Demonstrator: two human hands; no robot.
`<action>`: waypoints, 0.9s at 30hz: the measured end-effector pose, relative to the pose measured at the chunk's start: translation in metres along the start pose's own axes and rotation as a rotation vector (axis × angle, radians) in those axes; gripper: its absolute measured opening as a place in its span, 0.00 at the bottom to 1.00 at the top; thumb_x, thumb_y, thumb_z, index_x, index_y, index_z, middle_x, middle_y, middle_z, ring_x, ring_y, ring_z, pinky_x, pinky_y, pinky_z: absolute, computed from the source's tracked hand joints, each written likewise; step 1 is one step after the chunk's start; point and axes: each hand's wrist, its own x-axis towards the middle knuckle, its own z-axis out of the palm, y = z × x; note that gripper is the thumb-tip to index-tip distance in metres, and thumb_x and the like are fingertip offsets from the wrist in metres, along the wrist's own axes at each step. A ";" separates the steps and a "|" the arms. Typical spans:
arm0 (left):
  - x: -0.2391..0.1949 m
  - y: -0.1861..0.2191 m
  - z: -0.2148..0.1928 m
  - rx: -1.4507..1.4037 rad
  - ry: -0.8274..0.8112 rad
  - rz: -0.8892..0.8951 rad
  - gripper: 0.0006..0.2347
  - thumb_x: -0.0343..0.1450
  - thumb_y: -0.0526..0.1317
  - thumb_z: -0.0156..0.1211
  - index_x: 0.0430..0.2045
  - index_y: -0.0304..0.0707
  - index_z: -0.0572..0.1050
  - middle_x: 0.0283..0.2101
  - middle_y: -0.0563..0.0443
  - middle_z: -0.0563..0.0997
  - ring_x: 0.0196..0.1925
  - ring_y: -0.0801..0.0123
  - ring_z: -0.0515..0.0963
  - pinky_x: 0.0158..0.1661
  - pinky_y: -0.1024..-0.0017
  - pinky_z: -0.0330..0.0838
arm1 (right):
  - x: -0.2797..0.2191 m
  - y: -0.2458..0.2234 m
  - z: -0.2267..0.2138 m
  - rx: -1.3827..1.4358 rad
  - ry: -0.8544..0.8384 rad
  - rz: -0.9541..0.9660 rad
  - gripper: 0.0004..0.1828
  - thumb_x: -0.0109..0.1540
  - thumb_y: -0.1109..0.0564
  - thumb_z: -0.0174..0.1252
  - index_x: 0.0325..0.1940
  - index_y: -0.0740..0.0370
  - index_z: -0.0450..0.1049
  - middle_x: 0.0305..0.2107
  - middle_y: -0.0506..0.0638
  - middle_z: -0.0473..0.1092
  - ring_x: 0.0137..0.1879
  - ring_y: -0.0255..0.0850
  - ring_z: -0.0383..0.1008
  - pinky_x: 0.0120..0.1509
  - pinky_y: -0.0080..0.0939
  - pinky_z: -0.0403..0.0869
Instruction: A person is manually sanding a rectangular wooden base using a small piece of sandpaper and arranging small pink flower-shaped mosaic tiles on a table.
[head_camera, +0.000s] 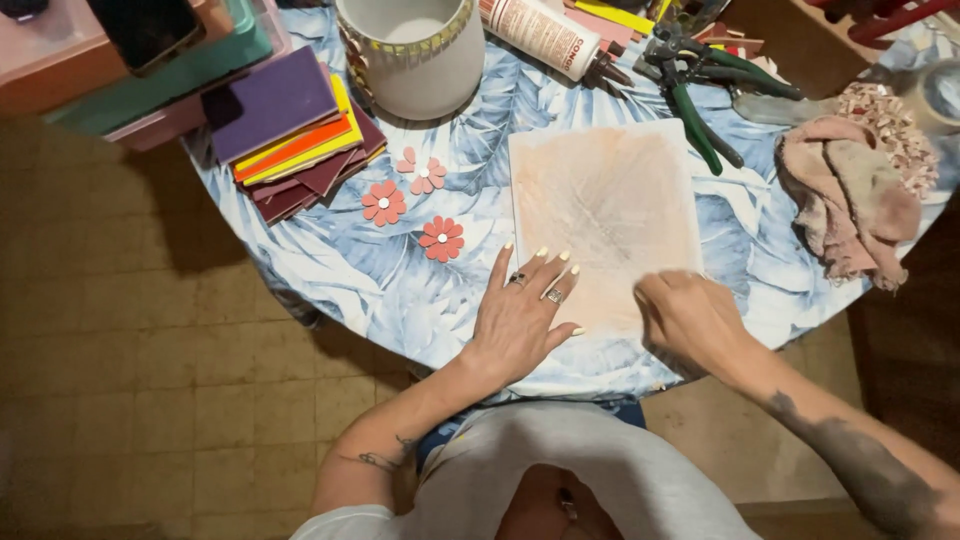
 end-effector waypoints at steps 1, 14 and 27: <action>0.001 0.000 -0.001 -0.003 0.003 0.005 0.22 0.62 0.52 0.48 0.47 0.41 0.62 0.51 0.48 0.64 0.56 0.61 0.60 0.58 0.50 0.33 | 0.002 0.001 0.001 -0.005 0.000 0.004 0.08 0.52 0.50 0.43 0.26 0.54 0.63 0.19 0.53 0.63 0.29 0.53 0.70 0.30 0.52 0.70; -0.001 0.002 -0.001 0.001 -0.004 -0.029 0.23 0.62 0.53 0.47 0.47 0.42 0.62 0.51 0.50 0.64 0.56 0.62 0.60 0.58 0.49 0.31 | 0.139 -0.034 -0.020 0.052 0.230 -0.217 0.10 0.53 0.54 0.42 0.21 0.59 0.66 0.14 0.54 0.63 0.24 0.52 0.70 0.25 0.50 0.68; 0.011 0.007 -0.024 -0.096 0.151 0.014 0.21 0.62 0.50 0.50 0.41 0.33 0.67 0.42 0.40 0.71 0.51 0.54 0.67 0.56 0.44 0.29 | 0.010 0.009 -0.053 0.644 0.088 0.039 0.09 0.57 0.54 0.44 0.25 0.57 0.65 0.14 0.55 0.60 0.24 0.46 0.63 0.29 0.44 0.64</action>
